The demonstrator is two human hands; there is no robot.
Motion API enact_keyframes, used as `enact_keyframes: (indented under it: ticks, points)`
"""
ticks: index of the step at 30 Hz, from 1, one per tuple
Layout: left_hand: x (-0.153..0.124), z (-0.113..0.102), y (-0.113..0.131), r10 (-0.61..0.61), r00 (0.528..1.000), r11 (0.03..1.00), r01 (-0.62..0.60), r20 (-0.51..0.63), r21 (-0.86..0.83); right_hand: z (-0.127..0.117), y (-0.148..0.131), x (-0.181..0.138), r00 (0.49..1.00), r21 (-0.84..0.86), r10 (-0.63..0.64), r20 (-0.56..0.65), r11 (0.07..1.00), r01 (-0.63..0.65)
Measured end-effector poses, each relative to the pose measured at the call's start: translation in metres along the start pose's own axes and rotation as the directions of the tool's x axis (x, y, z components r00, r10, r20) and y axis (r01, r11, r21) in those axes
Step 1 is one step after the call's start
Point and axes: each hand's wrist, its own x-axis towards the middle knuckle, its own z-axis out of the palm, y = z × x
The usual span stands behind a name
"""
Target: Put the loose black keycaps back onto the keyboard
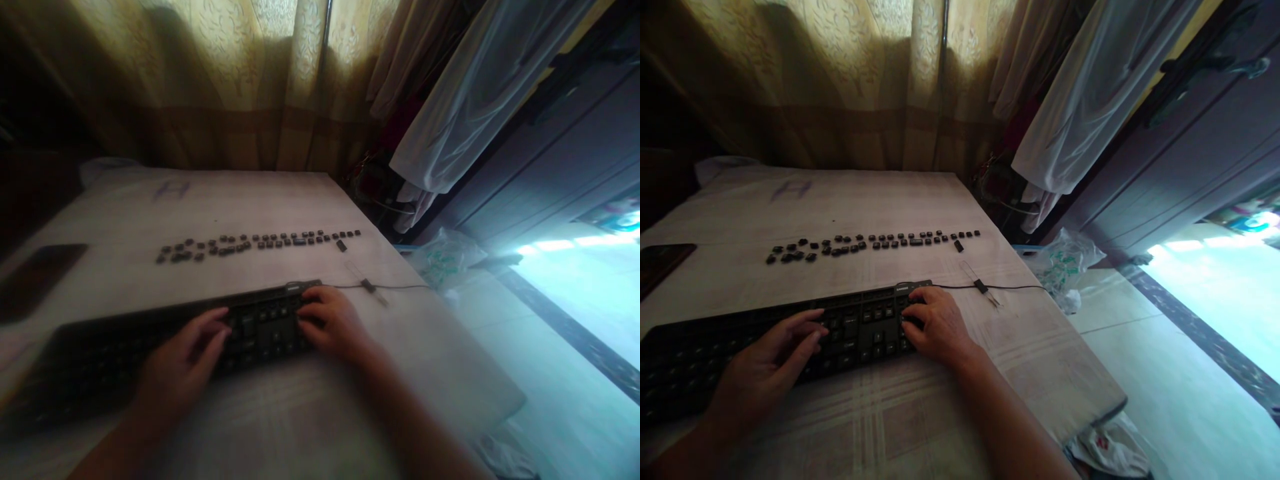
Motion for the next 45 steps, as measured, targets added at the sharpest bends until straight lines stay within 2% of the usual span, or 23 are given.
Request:
enact_keyframes:
  ticks: [7,14,18,29,33,39,41,45]
  points:
    - [-0.009,-0.006,-0.02,0.189,0.971,0.971,-0.163,-0.145,0.174,-0.008,-0.006,0.007,0.995,-0.061,0.03,0.093,0.998,-0.024]
    - [-0.009,-0.005,-0.025,0.313,0.934,0.928,-0.262,-0.172,0.266,-0.012,-0.014,0.017,0.977,-0.129,0.06,0.204,0.991,-0.033]
    - [-0.007,-0.005,-0.025,0.349,0.925,0.919,-0.304,-0.153,0.252,-0.01,-0.014,0.015,0.978,-0.141,0.109,0.18,0.986,-0.084]
    - [-0.008,-0.001,-0.034,0.324,0.937,0.934,-0.295,-0.132,0.2,-0.01,-0.018,0.014,0.966,-0.247,0.123,0.228,0.967,-0.065]
    - [-0.006,-0.001,-0.03,0.353,0.92,0.927,-0.32,-0.169,0.194,-0.009,-0.028,0.018,0.948,-0.385,0.113,0.298,0.923,0.011]
    - [-0.005,0.0,-0.031,0.318,0.936,0.944,-0.298,-0.147,0.144,0.0,-0.048,0.017,0.924,-0.524,0.093,0.37,0.842,0.125]
    - [-0.005,0.001,-0.032,0.309,0.94,0.948,-0.292,-0.143,0.126,0.003,-0.054,0.01,0.93,-0.528,0.071,0.36,0.837,0.141]
    - [-0.005,0.001,-0.031,0.303,0.945,0.951,-0.29,-0.126,0.109,0.008,-0.058,-0.013,0.964,-0.548,0.035,0.262,0.828,0.12]
